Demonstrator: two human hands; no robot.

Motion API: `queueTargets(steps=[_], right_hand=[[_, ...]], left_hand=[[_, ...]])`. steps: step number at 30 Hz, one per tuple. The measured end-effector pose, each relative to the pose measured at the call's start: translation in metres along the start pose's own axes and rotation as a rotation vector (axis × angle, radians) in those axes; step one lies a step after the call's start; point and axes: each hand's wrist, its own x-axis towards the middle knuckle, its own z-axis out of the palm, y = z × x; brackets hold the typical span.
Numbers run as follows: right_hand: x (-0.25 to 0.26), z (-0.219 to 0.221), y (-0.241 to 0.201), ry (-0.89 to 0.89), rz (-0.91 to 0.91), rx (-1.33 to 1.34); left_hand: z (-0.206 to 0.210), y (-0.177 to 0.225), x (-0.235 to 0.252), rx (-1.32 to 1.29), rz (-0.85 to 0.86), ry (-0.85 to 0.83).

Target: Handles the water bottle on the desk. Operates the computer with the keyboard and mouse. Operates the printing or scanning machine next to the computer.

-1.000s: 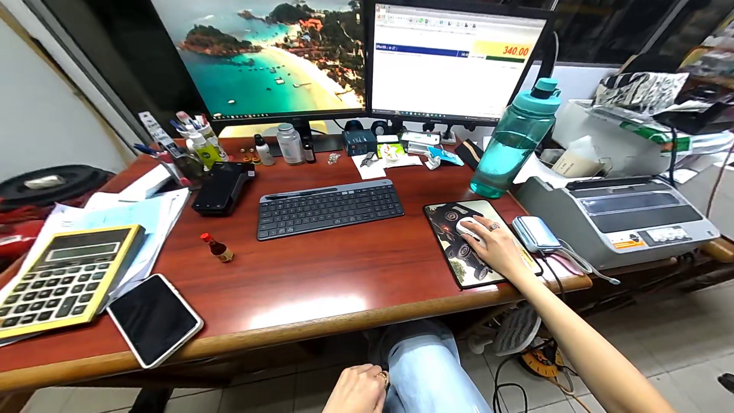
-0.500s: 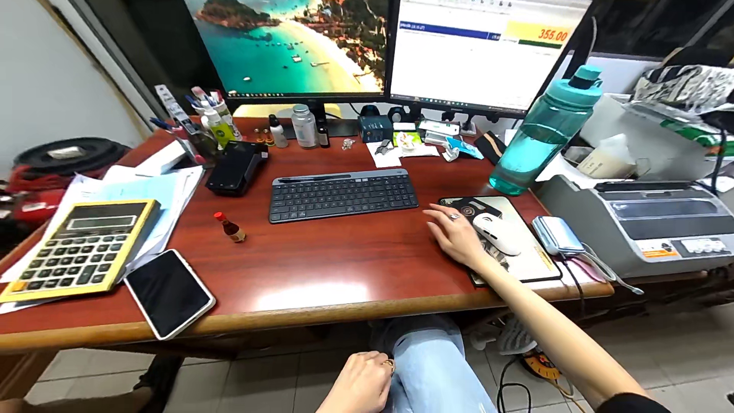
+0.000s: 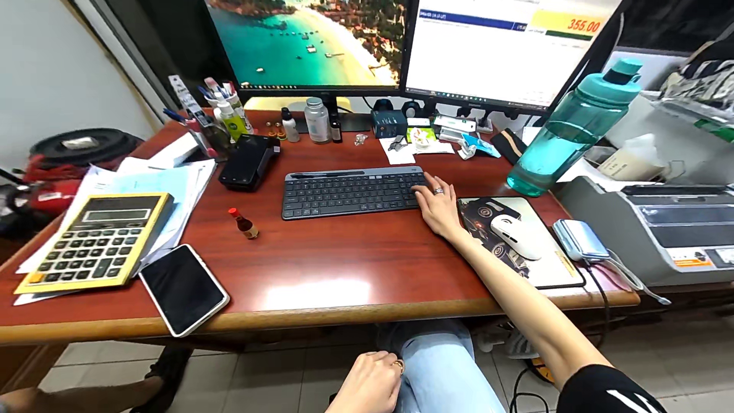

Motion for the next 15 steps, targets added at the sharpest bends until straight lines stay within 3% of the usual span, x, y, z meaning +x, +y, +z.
queueTargets(steps=[4,9,11,15], right_hand=[[0.012,0.003,0.014,-0.039,0.106,-0.029],[-0.010,-0.004,0.008,0.129,-0.129,0.049],[-0.018,-0.006,0.007,0.084,-0.206,0.063],[-0.023,-0.014,0.004,0.027,-0.185,0.053]], left_hand=[[-0.001,0.001,0.000,-0.008,-0.012,-0.014],[0.000,0.000,0.000,-0.001,-0.006,0.013],[0.000,0.001,0.002,0.004,-0.005,-0.003],[-0.003,0.003,0.000,0.007,-0.007,-0.020]])
